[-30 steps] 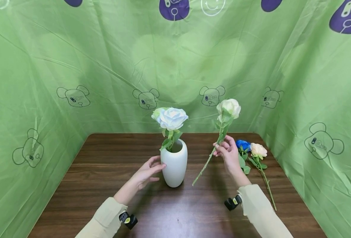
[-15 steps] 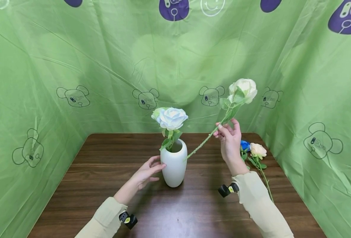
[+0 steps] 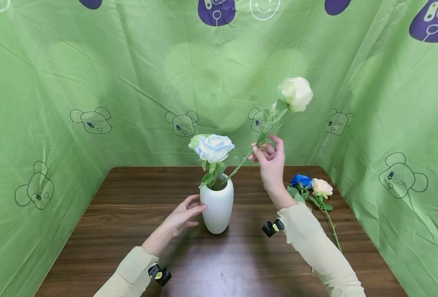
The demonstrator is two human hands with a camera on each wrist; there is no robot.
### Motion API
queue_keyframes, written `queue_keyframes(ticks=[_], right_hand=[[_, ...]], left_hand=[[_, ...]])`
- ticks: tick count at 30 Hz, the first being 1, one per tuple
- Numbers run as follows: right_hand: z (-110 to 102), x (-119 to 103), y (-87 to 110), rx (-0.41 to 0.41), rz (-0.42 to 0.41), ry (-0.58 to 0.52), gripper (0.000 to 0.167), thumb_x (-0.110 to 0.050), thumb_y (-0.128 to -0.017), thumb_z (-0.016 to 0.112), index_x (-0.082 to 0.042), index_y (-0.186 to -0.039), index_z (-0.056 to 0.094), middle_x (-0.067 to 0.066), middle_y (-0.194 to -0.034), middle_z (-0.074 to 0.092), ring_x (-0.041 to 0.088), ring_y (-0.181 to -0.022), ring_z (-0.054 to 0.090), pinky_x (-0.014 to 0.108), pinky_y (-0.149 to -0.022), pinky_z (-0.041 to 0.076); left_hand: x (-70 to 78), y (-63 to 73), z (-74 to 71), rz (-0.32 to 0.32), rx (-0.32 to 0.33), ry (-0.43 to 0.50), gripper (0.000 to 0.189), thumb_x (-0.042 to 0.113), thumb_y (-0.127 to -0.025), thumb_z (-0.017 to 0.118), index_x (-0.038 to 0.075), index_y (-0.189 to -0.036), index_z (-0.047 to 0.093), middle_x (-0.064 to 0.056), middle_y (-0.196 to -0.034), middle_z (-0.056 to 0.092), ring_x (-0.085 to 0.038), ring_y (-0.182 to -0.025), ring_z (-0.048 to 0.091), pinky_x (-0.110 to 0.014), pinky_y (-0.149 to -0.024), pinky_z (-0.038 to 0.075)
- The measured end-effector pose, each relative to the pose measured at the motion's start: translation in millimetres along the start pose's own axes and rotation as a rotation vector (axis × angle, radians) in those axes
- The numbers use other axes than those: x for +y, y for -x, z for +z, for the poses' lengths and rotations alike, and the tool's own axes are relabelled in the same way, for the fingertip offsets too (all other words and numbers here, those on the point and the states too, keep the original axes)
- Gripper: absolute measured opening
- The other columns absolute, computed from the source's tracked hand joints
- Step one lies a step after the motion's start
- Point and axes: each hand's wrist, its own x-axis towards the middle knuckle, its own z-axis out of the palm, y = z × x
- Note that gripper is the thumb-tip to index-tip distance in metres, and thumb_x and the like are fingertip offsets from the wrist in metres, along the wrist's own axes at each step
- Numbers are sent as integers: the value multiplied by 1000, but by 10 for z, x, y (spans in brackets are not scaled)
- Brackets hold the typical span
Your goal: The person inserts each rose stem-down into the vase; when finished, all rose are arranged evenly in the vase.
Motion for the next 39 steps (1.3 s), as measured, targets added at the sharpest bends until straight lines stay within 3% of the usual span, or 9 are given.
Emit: queue_keyframes(ticks=[4, 8, 13, 17, 24, 28, 31, 39], right_hand=[[105, 59, 67, -99, -1, 119, 45, 12, -80, 54, -5, -118, 37, 15, -86, 59, 18, -56, 54, 26, -50, 46], [163, 151, 168, -170, -32, 313, 45, 9, -79, 57, -3, -118, 39, 19, -85, 60, 18, -59, 52, 26, -52, 46], [184, 278, 341, -213, -72, 545, 42, 2, -77, 60, -6, -115, 44, 8, -75, 62, 13, -60, 47, 23, -48, 38], [171, 356, 464, -263, -95, 638, 43, 0, -75, 60, -8, -114, 45, 5, -73, 61, 10, -60, 46, 24, -48, 38], [154, 396, 604, -323, -69, 672, 41, 3, -76, 59, -9, -113, 48, 1, -83, 61, 15, -68, 49, 25, -46, 37], [143, 391, 645, -333, -69, 701, 32, -4, -78, 59, -13, -109, 54, -4, -87, 59, 12, -71, 48, 28, -54, 39], [138, 391, 659, -327, -77, 714, 25, -8, -79, 60, -15, -103, 58, -6, -88, 57, 12, -73, 47, 31, -59, 40], [89, 365, 645, -289, -58, 658, 15, -4, -81, 61, -10, -93, 64, -2, -82, 57, 14, -68, 49, 26, -53, 40]], left_hand=[[2, 2, 1, 2, 1, -1, 64, 22, -80, 64, 8, -133, 29, -22, -132, 34, -37, -116, 36, -56, -84, 34], [-1, 2, 2, 5, 0, -1, 64, 21, -80, 64, 8, -133, 29, -22, -131, 34, -37, -116, 36, -56, -84, 35], [-12, 1, -1, 7, -11, 8, 64, 21, -80, 64, 8, -133, 29, -22, -132, 34, -37, -117, 36, -57, -84, 34], [-2, 6, 2, 6, -10, 5, 64, 21, -81, 63, 8, -133, 29, -23, -132, 33, -38, -117, 35, -57, -84, 34], [16, 11, 10, 4, -3, -2, 64, 21, -81, 63, 7, -133, 29, -23, -132, 33, -38, -117, 35, -56, -83, 35], [19, 11, 10, 7, 1, -6, 62, 21, -81, 63, 7, -132, 30, -22, -131, 34, -38, -116, 36, -56, -83, 35], [16, 7, 7, 8, 3, -6, 62, 21, -81, 63, 8, -132, 30, -22, -131, 34, -38, -116, 36, -56, -83, 35], [-4, -3, 3, 6, 1, 1, 64, 21, -80, 64, 7, -132, 29, -23, -132, 33, -38, -116, 36, -56, -84, 34]])
